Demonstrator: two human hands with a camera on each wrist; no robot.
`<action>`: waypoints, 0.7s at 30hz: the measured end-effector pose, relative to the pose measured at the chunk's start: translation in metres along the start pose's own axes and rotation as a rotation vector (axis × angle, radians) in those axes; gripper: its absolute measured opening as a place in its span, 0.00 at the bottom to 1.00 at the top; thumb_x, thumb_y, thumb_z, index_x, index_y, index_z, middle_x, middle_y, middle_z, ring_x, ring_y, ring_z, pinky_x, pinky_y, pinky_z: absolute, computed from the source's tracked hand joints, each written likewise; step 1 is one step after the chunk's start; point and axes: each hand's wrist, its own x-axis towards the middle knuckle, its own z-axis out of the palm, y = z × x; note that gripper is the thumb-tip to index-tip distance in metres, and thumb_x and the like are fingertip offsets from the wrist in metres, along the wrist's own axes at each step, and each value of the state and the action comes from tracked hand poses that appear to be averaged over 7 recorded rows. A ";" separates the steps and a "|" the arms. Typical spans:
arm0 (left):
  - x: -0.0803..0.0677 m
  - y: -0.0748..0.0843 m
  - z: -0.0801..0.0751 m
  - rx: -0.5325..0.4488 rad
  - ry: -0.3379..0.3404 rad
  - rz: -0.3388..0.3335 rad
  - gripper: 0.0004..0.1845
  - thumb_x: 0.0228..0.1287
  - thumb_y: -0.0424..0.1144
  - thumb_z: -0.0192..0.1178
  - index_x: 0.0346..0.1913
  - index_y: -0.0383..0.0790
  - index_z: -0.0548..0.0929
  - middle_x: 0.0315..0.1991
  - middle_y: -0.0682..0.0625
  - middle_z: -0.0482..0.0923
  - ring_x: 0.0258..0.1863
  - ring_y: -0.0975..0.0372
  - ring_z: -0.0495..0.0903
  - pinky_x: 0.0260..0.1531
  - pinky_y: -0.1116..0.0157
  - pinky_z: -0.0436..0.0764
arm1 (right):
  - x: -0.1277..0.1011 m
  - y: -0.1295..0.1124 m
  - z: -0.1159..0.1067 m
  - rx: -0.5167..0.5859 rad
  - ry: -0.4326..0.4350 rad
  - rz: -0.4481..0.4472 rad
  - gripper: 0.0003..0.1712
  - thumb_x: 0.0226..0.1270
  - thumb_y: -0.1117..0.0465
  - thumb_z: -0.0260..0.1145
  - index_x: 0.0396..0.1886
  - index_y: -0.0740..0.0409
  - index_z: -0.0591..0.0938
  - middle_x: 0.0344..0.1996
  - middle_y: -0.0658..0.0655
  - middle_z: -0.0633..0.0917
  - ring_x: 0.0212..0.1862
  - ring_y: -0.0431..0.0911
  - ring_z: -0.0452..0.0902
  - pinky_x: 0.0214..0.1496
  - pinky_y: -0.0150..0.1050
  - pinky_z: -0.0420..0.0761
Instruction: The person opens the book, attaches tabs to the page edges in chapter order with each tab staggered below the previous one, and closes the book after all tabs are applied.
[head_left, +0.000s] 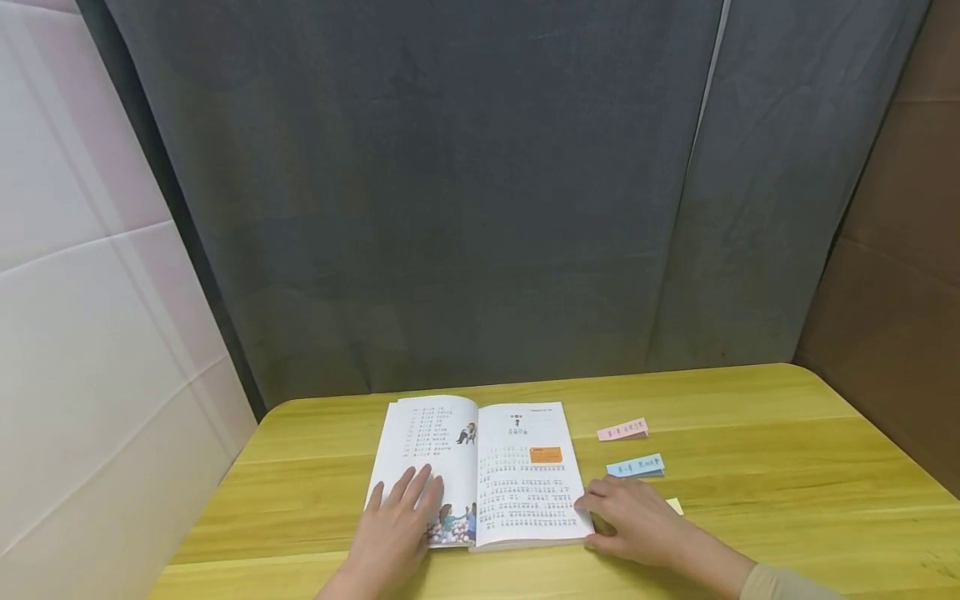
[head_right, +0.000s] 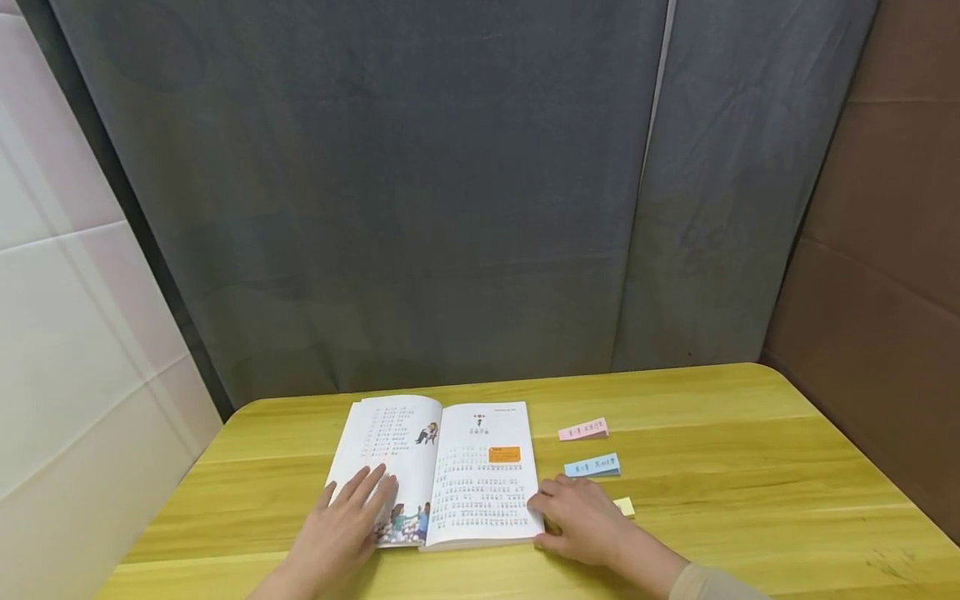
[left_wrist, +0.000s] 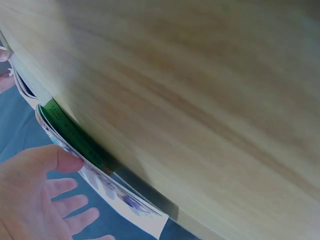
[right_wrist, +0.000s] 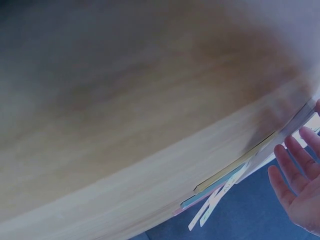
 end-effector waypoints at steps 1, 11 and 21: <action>-0.001 0.000 0.000 -0.002 -0.014 -0.005 0.28 0.39 0.36 0.63 0.51 0.37 0.72 0.53 0.41 0.68 0.52 0.48 0.67 0.43 0.43 0.66 | 0.000 0.000 0.000 0.000 -0.001 0.001 0.19 0.51 0.46 0.64 0.39 0.52 0.80 0.33 0.43 0.76 0.38 0.39 0.72 0.43 0.44 0.73; -0.006 0.002 -0.001 -0.075 -0.126 -0.067 0.18 0.46 0.36 0.60 0.43 0.35 0.75 0.41 0.44 0.74 0.41 0.50 0.74 0.35 0.45 0.70 | 0.003 0.001 -0.001 0.006 -0.002 0.004 0.19 0.52 0.44 0.63 0.38 0.52 0.81 0.33 0.43 0.77 0.36 0.39 0.71 0.39 0.40 0.73; -0.011 -0.005 0.000 -0.098 -0.174 -0.071 0.11 0.44 0.36 0.58 0.34 0.40 0.72 0.26 0.50 0.67 0.23 0.56 0.71 0.15 0.60 0.68 | 0.028 0.002 -0.011 0.134 -0.033 0.028 0.16 0.56 0.48 0.60 0.38 0.54 0.81 0.28 0.44 0.78 0.25 0.34 0.65 0.24 0.30 0.67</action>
